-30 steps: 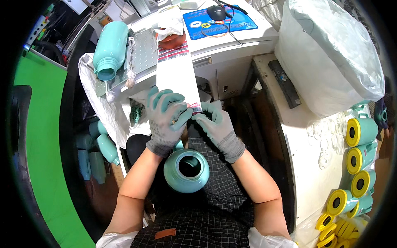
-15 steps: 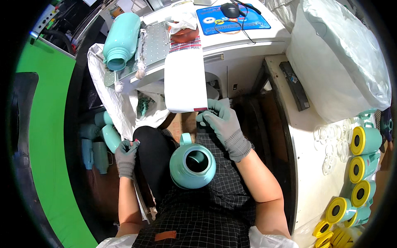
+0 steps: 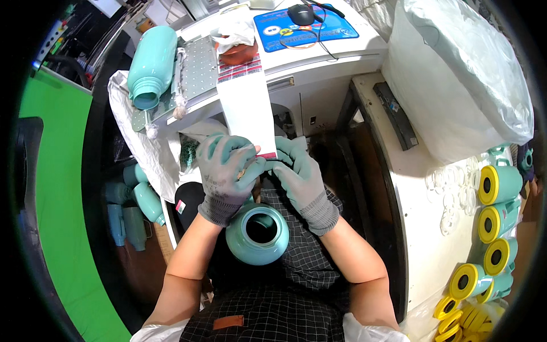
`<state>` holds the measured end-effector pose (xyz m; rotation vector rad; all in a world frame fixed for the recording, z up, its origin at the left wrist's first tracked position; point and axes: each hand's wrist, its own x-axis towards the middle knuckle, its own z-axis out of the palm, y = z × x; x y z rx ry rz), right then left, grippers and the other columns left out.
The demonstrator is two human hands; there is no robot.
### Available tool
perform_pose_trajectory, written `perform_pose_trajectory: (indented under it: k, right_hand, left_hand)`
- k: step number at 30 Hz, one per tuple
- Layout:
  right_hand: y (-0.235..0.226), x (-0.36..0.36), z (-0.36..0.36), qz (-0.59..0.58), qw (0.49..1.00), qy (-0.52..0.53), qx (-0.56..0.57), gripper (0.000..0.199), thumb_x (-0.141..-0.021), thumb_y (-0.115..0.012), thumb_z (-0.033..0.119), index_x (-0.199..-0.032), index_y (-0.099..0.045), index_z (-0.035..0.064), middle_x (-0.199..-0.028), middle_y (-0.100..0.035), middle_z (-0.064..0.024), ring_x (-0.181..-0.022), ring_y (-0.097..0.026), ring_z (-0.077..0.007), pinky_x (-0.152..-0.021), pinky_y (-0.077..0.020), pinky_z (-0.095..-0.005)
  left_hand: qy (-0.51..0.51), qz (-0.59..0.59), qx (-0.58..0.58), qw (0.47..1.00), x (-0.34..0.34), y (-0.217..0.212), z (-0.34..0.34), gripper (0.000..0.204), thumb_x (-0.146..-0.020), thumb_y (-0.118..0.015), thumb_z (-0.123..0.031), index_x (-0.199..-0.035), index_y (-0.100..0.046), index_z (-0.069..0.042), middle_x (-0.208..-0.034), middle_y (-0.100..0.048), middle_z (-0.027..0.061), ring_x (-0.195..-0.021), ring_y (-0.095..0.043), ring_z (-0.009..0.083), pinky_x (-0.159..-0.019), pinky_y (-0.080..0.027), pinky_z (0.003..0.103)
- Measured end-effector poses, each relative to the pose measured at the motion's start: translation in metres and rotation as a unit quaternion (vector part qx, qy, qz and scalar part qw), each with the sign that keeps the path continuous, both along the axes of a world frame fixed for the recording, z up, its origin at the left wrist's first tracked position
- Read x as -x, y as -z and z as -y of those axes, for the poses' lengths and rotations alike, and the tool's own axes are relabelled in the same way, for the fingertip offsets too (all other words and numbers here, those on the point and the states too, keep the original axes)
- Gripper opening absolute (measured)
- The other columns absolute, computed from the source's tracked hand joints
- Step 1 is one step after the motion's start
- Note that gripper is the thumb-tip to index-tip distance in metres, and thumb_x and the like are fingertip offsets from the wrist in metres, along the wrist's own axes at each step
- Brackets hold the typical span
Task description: The person sits on the floor and assembles teal water bottles by hand. They pick up a bottle, insert a white plastic insert, apply a label, and screw on a yellow lid before placing the finished unit on a nearby table.
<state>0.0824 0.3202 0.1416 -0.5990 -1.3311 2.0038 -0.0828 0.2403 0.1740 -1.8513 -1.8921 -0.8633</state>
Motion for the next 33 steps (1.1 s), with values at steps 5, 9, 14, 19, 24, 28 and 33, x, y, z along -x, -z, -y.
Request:
perform_pose_trajectory:
  k: [5,9,14,19,24,28,33]
  right_hand:
    - [-0.006,-0.003,0.001,0.005,1.000,0.000,0.014,0.052,-0.095,-0.056,0.003,-0.145,-0.047,-0.0090,-0.128,-0.066,-0.0154,-0.116,-0.064,-0.0158,-0.098,-0.0519,-0.0297]
    - [-0.004,-0.006,-0.002,-0.043,0.994,-0.051,0.089,0.054,-0.097,-0.056,0.004,-0.148,-0.043,-0.0080,-0.131,-0.065,-0.0177,-0.115,-0.066,-0.0179,-0.096,-0.0542,-0.0308]
    - [-0.015,-0.030,0.013,0.010,0.993,0.094,0.070,0.056,-0.102,-0.058,0.013,-0.151,-0.037,-0.0056,-0.130,-0.063,-0.0211,-0.102,-0.068,-0.0185,-0.084,-0.0565,-0.0301]
    - [-0.040,-0.115,0.018,0.265,0.922,-0.163,0.232,0.060,-0.109,-0.047,0.046,-0.147,-0.047,-0.0014,-0.101,-0.072,-0.0173,-0.071,-0.070,-0.0195,-0.058,-0.0576,-0.0273]
    - [-0.040,-0.144,0.068,0.316,0.891,-0.226,0.234,0.087,-0.100,-0.069,0.033,-0.165,-0.019,0.0042,-0.134,-0.063,-0.0152,-0.108,-0.068,-0.0196,-0.082,-0.0633,-0.0325]
    - [-0.019,-0.149,0.107,0.230,0.954,-0.112,0.157,0.092,-0.084,-0.086,0.015,-0.159,-0.035,-0.0044,-0.145,-0.058,-0.0149,-0.126,-0.058,-0.0171,-0.107,-0.0490,-0.0320]
    - [-0.004,-0.129,0.136,0.253,0.940,-0.073,-0.215,0.094,-0.075,-0.092,0.018,-0.151,-0.044,-0.0117,-0.143,-0.060,-0.0250,-0.129,-0.063,-0.0279,-0.109,-0.0483,-0.0370]
  left_hand:
    - [0.008,0.019,0.001,1.000,-0.001,0.002,-0.001,0.020,-0.074,-0.083,-0.020,-0.090,-0.072,-0.014,-0.096,-0.066,0.0031,-0.100,-0.060,0.0315,-0.093,-0.045,0.049]
    - [0.015,-0.021,-0.014,1.000,0.001,0.001,0.008,0.021,-0.073,-0.083,-0.018,-0.091,-0.073,-0.014,-0.099,-0.067,0.0041,-0.103,-0.061,0.0329,-0.096,-0.044,0.049]
    - [-0.012,0.108,-0.028,0.994,-0.006,-0.006,0.052,0.018,-0.076,-0.081,-0.009,-0.093,-0.075,-0.013,-0.104,-0.069,0.0065,-0.105,-0.062,0.0302,-0.094,-0.049,0.045]
    - [0.044,0.507,-0.015,0.860,-0.044,0.029,0.129,0.016,-0.084,-0.075,0.002,-0.099,-0.071,-0.003,-0.096,-0.073,0.0108,-0.084,-0.072,0.0222,-0.076,-0.057,0.032]
    - [0.298,0.396,0.073,0.865,-0.101,0.011,0.124,0.029,-0.083,-0.078,-0.008,-0.109,-0.072,-0.019,-0.099,-0.076,0.0038,-0.092,-0.072,0.0230,-0.081,-0.056,0.039]
    - [0.257,0.413,0.019,0.873,-0.087,0.004,0.136,0.032,-0.081,-0.078,-0.006,-0.111,-0.071,-0.016,-0.097,-0.075,0.0056,-0.088,-0.073,0.0240,-0.080,-0.057,0.039]
    - [-0.154,0.725,-0.065,0.668,-0.034,-0.019,0.183,0.012,-0.093,-0.072,-0.008,-0.093,-0.074,0.004,-0.083,-0.071,0.0070,-0.074,-0.063,0.0114,-0.067,-0.048,0.022]
